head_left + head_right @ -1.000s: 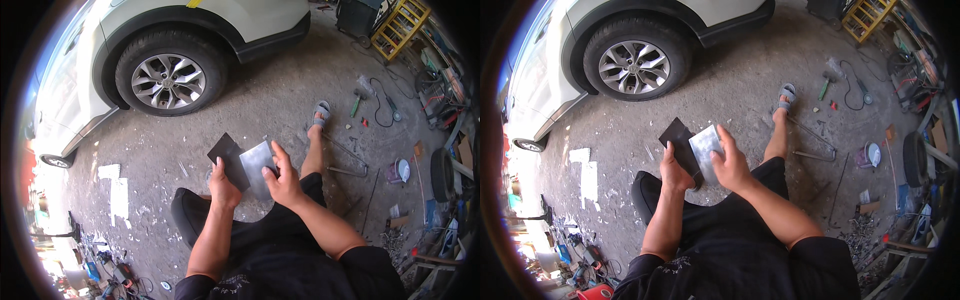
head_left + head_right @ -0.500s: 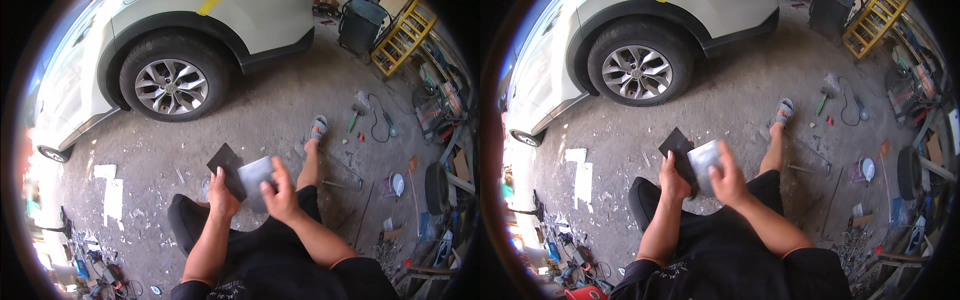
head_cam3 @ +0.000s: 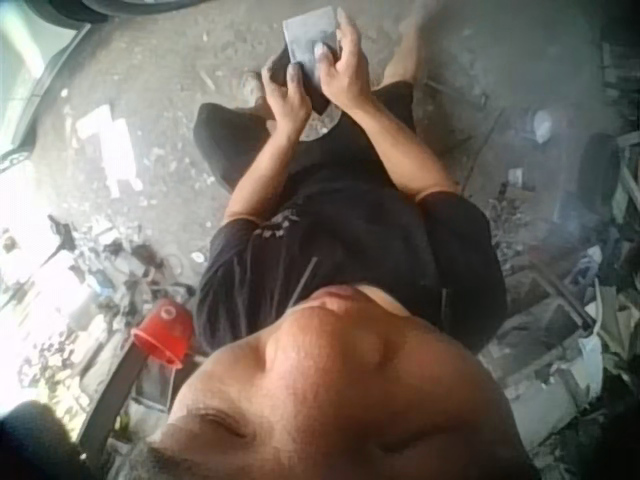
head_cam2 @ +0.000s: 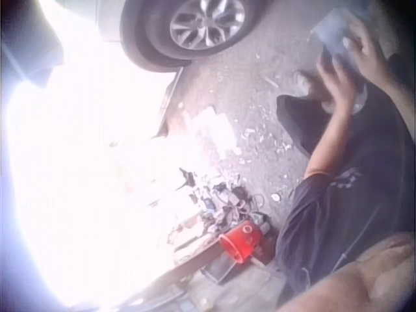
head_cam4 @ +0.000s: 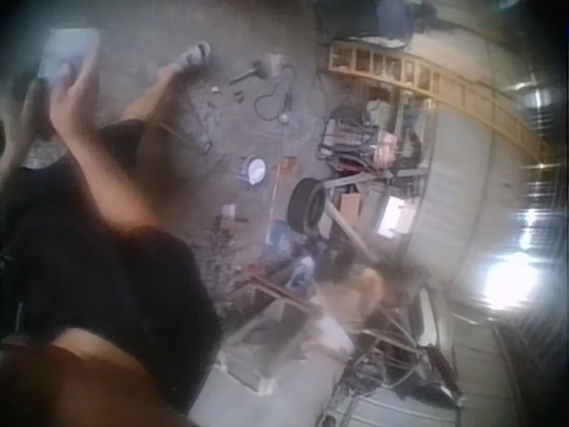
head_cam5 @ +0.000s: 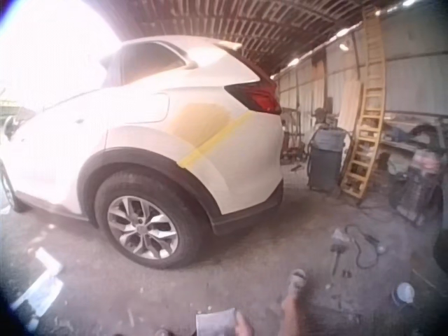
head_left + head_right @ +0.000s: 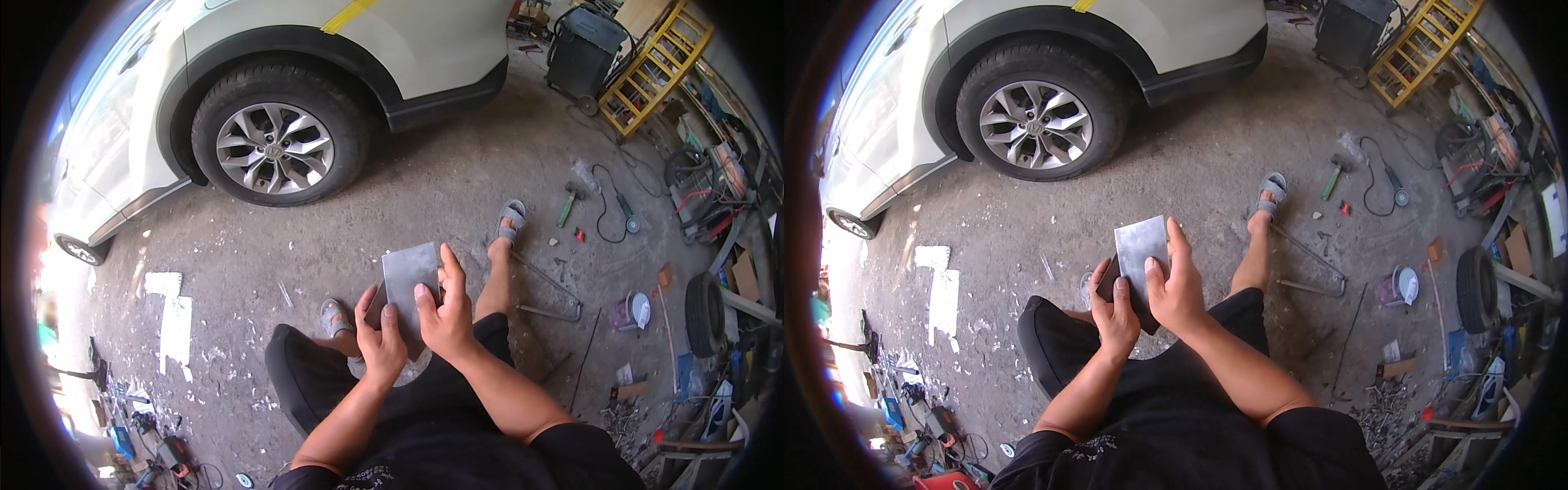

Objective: The person sands a section of a white car's rear quarter panel using sandpaper. They first touch the taped-off area, then sit on the floor to handle and fold sandpaper sheets before resuming sanding the panel.

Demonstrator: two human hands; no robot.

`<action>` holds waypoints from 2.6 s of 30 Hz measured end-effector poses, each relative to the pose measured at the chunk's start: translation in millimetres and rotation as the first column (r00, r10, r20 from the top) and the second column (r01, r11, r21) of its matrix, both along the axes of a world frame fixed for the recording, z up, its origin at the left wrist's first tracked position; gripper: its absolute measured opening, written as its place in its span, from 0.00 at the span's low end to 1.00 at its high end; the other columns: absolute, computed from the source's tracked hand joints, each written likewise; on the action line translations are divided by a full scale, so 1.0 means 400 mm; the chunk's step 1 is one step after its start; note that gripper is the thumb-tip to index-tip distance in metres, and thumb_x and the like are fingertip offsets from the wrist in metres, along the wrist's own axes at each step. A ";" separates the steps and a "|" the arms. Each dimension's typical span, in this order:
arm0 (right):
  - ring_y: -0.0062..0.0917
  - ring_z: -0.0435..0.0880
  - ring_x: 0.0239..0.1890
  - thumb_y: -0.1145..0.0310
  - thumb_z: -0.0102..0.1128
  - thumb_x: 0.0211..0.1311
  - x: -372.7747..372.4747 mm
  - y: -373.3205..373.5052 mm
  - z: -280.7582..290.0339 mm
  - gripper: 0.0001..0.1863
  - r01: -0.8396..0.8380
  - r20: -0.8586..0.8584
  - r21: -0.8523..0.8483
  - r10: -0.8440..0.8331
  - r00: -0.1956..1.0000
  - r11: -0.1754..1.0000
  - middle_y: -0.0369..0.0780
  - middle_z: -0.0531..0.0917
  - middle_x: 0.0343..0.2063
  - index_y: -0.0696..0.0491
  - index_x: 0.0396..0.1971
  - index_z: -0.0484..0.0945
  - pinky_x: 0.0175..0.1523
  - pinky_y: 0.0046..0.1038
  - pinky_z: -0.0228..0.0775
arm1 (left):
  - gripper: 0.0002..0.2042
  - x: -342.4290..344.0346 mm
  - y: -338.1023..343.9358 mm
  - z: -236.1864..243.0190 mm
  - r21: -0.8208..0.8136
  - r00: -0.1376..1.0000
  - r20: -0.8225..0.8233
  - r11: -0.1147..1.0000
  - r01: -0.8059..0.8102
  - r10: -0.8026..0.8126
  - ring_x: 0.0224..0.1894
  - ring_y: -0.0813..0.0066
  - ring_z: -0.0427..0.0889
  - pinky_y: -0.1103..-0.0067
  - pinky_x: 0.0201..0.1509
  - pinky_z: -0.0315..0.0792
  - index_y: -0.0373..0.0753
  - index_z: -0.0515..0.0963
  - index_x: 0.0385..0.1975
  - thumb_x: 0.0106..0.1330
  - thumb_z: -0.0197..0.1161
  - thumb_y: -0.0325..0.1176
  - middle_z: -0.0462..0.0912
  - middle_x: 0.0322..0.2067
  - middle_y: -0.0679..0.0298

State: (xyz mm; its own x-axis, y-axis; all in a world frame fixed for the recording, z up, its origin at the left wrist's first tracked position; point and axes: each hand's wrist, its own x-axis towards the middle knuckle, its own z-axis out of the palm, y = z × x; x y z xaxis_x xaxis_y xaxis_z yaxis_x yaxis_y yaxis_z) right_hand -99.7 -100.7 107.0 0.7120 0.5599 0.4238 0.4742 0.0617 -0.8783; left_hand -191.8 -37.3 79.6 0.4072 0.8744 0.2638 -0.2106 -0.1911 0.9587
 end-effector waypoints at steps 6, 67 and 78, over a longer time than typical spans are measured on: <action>0.38 0.72 0.56 0.80 0.49 0.61 0.000 -0.015 -0.026 0.31 0.063 0.145 -0.028 -0.059 0.988 0.998 0.55 0.69 0.54 0.63 0.63 0.50 0.59 0.31 0.63 | 0.14 -0.019 0.046 0.012 0.389 0.993 -0.113 0.921 0.030 0.015 0.43 0.66 0.78 0.77 0.48 0.70 0.29 0.70 0.50 0.64 0.53 0.21 0.77 0.42 0.53; 0.20 0.72 0.24 0.75 0.62 0.56 0.036 -0.181 -0.150 0.34 -0.096 0.207 -0.197 0.137 0.969 0.976 0.35 0.74 0.24 0.62 0.61 0.57 0.30 0.22 0.69 | 0.10 -0.071 0.190 0.030 -0.724 0.970 0.208 0.647 0.238 -0.123 0.29 0.71 0.81 0.73 0.36 0.78 0.35 0.71 0.38 0.58 0.59 0.26 0.79 0.30 0.60; 0.15 0.76 0.29 0.67 0.65 0.57 0.107 0.007 -0.114 0.42 -0.330 -0.511 0.066 0.316 0.799 0.942 0.37 0.78 0.30 0.56 0.66 0.48 0.34 0.18 0.67 | 0.11 -0.065 0.090 0.014 -0.794 0.859 0.231 0.421 0.437 -0.456 0.31 0.73 0.82 0.75 0.39 0.77 0.33 0.75 0.40 0.57 0.60 0.24 0.82 0.32 0.62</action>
